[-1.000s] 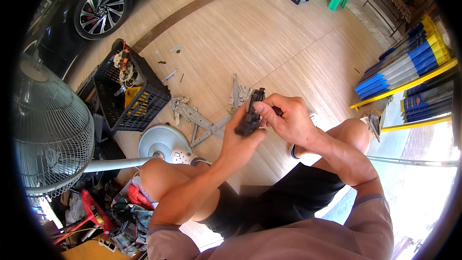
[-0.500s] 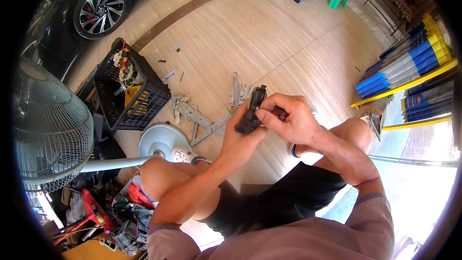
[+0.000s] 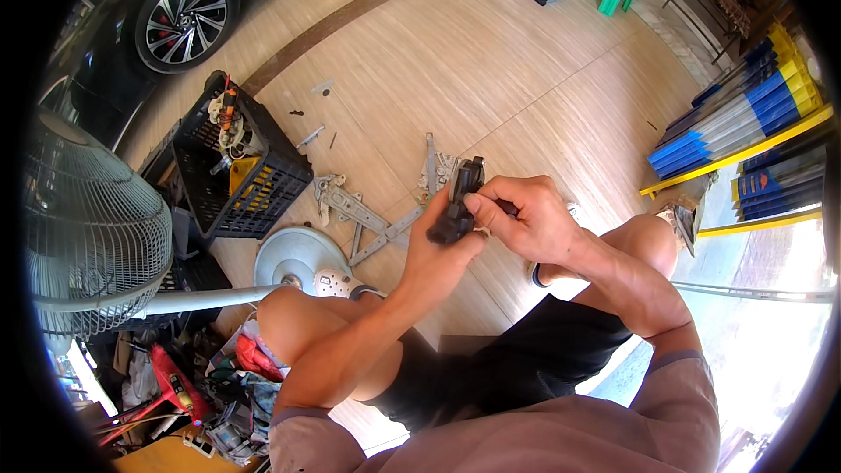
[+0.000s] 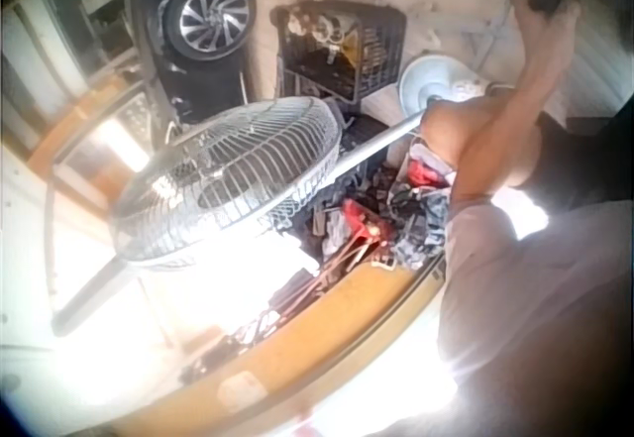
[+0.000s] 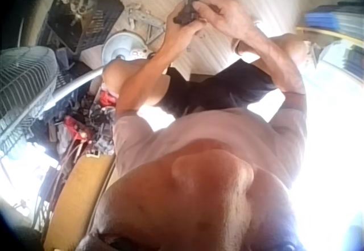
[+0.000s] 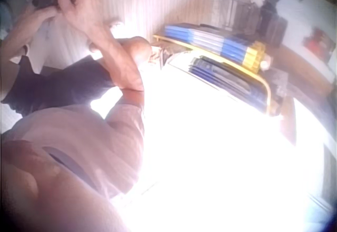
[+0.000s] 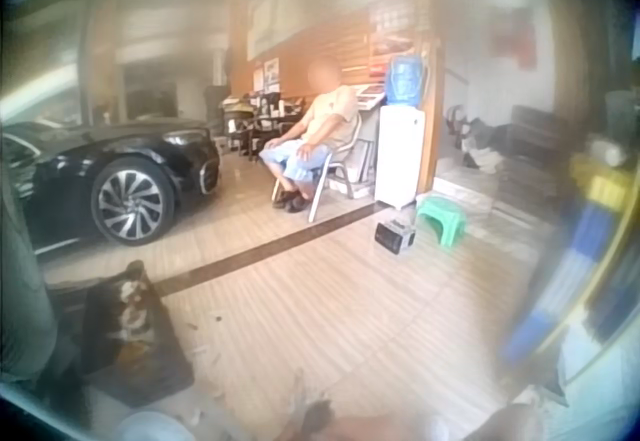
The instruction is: The person unscrews and removes components from a motor assembly using a screwdriver while sitting on the floor.
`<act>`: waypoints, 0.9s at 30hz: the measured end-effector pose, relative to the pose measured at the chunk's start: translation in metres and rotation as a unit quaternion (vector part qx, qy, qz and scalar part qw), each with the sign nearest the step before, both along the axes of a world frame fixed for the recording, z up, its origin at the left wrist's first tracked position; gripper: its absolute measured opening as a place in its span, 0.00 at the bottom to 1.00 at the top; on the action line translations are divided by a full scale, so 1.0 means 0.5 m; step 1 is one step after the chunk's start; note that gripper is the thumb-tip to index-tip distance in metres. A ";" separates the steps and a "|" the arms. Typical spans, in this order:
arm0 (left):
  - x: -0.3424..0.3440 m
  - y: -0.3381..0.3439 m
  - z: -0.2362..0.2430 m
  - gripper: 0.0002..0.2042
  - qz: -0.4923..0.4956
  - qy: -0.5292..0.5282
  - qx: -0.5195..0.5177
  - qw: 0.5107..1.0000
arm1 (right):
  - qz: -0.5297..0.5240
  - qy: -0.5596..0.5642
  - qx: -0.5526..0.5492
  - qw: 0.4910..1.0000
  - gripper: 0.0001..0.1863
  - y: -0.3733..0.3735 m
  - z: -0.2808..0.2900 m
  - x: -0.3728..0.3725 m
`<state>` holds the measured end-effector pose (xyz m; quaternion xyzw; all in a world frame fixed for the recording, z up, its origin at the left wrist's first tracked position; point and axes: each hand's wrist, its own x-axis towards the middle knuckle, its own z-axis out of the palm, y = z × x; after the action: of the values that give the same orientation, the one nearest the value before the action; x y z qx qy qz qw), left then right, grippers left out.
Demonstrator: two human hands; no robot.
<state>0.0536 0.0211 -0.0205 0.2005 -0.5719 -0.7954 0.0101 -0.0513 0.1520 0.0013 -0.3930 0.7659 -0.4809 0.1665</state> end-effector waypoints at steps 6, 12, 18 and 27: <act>-0.005 0.000 0.007 0.28 -0.007 -0.005 -0.001 1.000 | 0.014 0.002 0.037 0.999 0.13 0.000 -0.011 -0.009; -0.006 -0.003 0.001 0.27 -0.011 -0.003 -0.004 1.000 | -0.016 0.006 0.004 1.000 0.14 -0.003 -0.010 0.002; -0.006 0.002 -0.008 0.27 -0.005 0.001 0.003 1.000 | -0.020 0.022 0.026 0.999 0.14 -0.003 -0.007 -0.001; -0.010 0.001 -0.006 0.28 -0.016 0.000 0.001 1.000 | -0.038 -0.017 0.001 0.999 0.11 -0.001 -0.016 -0.001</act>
<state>0.0489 0.0214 -0.0237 0.1913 -0.5742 -0.7961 -0.0029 -0.0517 0.1513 -0.0068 -0.3546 0.7781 -0.4926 0.1617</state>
